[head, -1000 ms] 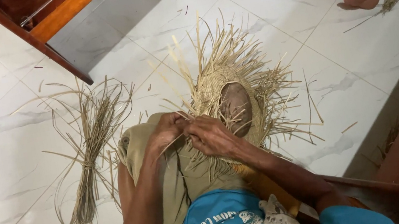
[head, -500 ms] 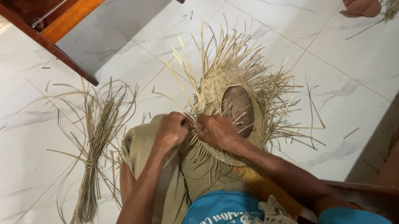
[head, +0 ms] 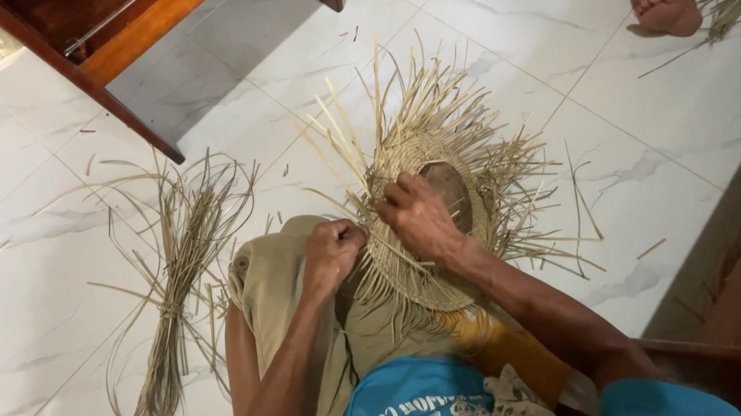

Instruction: Weaving dried straw or grass fibers to create a traditional hat.

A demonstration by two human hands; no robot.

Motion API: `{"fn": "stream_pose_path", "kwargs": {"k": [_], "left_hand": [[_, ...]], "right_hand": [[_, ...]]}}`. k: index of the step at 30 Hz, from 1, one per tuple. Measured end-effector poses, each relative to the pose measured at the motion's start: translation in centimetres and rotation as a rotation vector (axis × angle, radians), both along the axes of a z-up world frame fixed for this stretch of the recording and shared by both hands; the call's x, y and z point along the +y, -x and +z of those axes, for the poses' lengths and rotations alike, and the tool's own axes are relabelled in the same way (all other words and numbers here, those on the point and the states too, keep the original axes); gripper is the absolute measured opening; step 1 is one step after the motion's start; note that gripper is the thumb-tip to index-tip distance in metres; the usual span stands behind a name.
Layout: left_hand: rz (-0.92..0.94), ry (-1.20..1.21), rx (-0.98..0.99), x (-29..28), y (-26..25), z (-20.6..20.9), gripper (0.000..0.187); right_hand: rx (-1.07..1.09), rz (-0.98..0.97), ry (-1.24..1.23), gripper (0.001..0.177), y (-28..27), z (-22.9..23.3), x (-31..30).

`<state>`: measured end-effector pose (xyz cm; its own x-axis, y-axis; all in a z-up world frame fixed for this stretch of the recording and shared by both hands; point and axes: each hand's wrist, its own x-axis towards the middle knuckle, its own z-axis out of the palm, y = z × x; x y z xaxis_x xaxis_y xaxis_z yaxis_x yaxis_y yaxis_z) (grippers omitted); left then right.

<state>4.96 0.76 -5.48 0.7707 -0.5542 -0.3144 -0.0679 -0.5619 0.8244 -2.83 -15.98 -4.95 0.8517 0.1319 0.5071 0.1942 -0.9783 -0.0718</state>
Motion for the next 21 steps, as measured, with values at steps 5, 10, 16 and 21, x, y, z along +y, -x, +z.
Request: {"fn": "stream_pose_path", "kwargs": {"k": [5, 10, 16, 21], "left_hand": [[0.035, -0.014, -0.001, -0.4, -0.6, -3.2, 0.021], [0.029, -0.012, -0.074, -0.5, 0.9, 0.0, 0.019], [-0.071, 0.099, -0.221, 0.1, 1.3, 0.5, 0.021], [-0.002, 0.219, -0.049, 0.8, 1.1, 1.1, 0.023]], "right_hand": [[0.098, 0.202, -0.051, 0.007, 0.7, 0.5, 0.9], [0.318, 0.345, -0.420, 0.009, -1.5, -4.0, -0.7], [0.302, 0.298, -0.620, 0.008, -1.1, -4.5, -1.1], [0.242, 0.386, -0.532, 0.011, 0.8, -2.1, -0.7]]}}
